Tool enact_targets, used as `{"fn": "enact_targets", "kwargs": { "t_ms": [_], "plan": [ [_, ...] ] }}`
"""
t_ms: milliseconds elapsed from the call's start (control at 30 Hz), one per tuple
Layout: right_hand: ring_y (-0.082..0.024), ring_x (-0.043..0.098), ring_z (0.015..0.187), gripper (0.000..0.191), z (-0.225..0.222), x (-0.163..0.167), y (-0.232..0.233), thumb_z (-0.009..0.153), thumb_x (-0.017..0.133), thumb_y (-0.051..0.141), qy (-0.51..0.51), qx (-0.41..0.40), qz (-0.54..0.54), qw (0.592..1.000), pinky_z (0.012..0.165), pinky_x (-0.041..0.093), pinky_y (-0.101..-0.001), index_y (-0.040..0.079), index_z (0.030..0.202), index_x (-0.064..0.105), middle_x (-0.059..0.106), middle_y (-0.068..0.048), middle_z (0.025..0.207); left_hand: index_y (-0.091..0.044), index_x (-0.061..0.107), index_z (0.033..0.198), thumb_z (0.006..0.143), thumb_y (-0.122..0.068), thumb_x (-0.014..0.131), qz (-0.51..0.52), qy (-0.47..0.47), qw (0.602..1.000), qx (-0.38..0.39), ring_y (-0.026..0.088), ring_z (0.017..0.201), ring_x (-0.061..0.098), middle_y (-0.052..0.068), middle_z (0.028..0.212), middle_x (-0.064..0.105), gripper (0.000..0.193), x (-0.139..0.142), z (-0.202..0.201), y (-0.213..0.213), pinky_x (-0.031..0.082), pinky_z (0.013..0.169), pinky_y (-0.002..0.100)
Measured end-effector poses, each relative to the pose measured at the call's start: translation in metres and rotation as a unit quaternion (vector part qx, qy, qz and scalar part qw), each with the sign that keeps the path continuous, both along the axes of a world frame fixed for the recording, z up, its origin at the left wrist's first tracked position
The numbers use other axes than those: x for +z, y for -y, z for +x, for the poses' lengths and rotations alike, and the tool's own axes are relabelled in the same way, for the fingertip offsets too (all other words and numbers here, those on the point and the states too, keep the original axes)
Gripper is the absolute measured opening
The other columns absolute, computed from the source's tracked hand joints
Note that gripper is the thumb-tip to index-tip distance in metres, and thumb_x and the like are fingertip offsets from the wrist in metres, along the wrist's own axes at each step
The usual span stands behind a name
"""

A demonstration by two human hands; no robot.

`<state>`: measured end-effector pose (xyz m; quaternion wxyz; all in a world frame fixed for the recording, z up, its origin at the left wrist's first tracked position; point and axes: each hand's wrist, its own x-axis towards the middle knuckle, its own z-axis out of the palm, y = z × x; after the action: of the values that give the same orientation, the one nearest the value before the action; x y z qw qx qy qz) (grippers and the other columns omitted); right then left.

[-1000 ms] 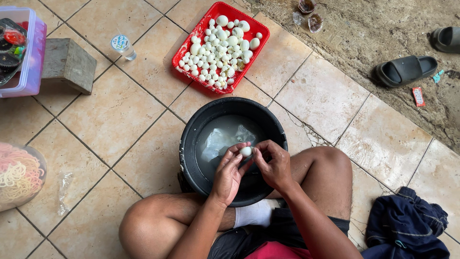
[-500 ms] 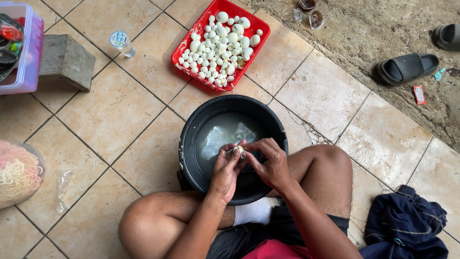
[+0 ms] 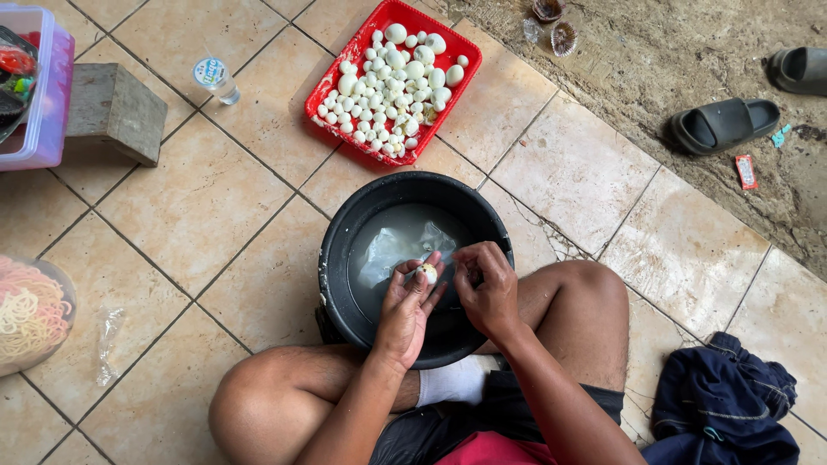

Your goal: The person sits on the floor with a black basin of water and cleans small shellfish one at a time, rubbing and picking at each piece over the water. Cleaned white pieces are placed onto a red tray beside them, and dark shells accumulate in the basin.

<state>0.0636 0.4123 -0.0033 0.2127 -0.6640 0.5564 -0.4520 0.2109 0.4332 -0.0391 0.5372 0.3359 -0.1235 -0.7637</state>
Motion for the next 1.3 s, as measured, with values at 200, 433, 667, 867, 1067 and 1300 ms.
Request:
{"fn": "enact_targets", "kwargs": {
  "t_ms": [200,433,667,867,1067,1300],
  "plan": [
    [-0.016,0.07,0.078,0.017,0.002,0.007,0.0,0.087,0.072,-0.002,0.014,0.088,0.005,0.996,0.065,0.057,-0.0276,0.005,0.103,0.075,0.073,-0.009,0.097,-0.017,0.055,0.118,0.097,-0.028,0.064,0.031,0.039,0.999,0.022,0.013,0.13,0.056,0.005,0.144,0.062,0.026,-0.004,0.004,0.002,0.037,0.114,0.035],
    [-0.018,0.068,0.076,0.019,-0.003,0.004,-0.002,0.087,0.08,0.007,-0.029,0.106,-0.015,0.994,0.063,0.055,-0.0279,0.006,0.106,0.078,0.074,-0.007,0.091,-0.014,0.062,0.113,0.094,-0.015,0.073,-0.018,0.005,0.999,0.047,0.01,0.108,0.06,0.0,0.113,0.064,0.022,-0.015,-0.002,-0.003,0.046,0.101,0.029],
    [-0.011,0.061,0.061,0.008,-0.006,-0.015,-0.006,0.087,0.075,0.005,0.02,0.059,0.034,0.997,0.054,0.049,-0.0253,0.003,0.092,0.07,0.066,-0.007,0.079,-0.015,0.06,0.11,0.094,-0.011,0.072,-0.031,0.04,0.999,-0.008,0.01,0.107,0.062,-0.002,0.109,0.064,0.02,-0.015,-0.002,-0.006,0.049,0.101,0.031],
    [-0.005,0.057,0.064,0.008,-0.017,-0.027,-0.004,0.09,0.073,0.008,0.086,0.066,0.113,0.988,0.056,0.047,-0.0224,0.003,0.09,0.067,0.064,-0.003,0.075,-0.011,0.063,0.121,0.098,-0.016,0.068,-0.039,0.032,0.998,-0.025,0.012,0.111,0.062,-0.001,0.113,0.065,0.024,-0.001,-0.006,-0.004,0.049,0.104,0.031],
    [-0.005,0.057,0.068,0.008,-0.021,-0.028,-0.003,0.09,0.07,0.008,0.084,0.131,0.1,0.983,0.059,0.048,-0.0214,0.002,0.095,0.066,0.066,-0.003,0.081,-0.011,0.062,0.135,0.105,-0.029,0.051,-0.015,0.069,0.996,-0.051,0.009,0.116,0.061,0.004,0.115,0.066,0.036,0.01,-0.006,-0.004,0.05,0.103,0.031],
    [-0.005,0.059,0.066,0.009,-0.013,-0.024,-0.002,0.095,0.068,0.009,0.106,0.026,0.108,0.988,0.059,0.05,-0.0221,0.001,0.092,0.065,0.065,-0.003,0.077,-0.008,0.06,0.128,0.104,-0.016,0.057,-0.036,0.013,0.999,-0.01,0.014,0.123,0.058,0.006,0.128,0.062,0.025,0.003,-0.005,-0.002,0.048,0.111,0.033]
  ]
}}
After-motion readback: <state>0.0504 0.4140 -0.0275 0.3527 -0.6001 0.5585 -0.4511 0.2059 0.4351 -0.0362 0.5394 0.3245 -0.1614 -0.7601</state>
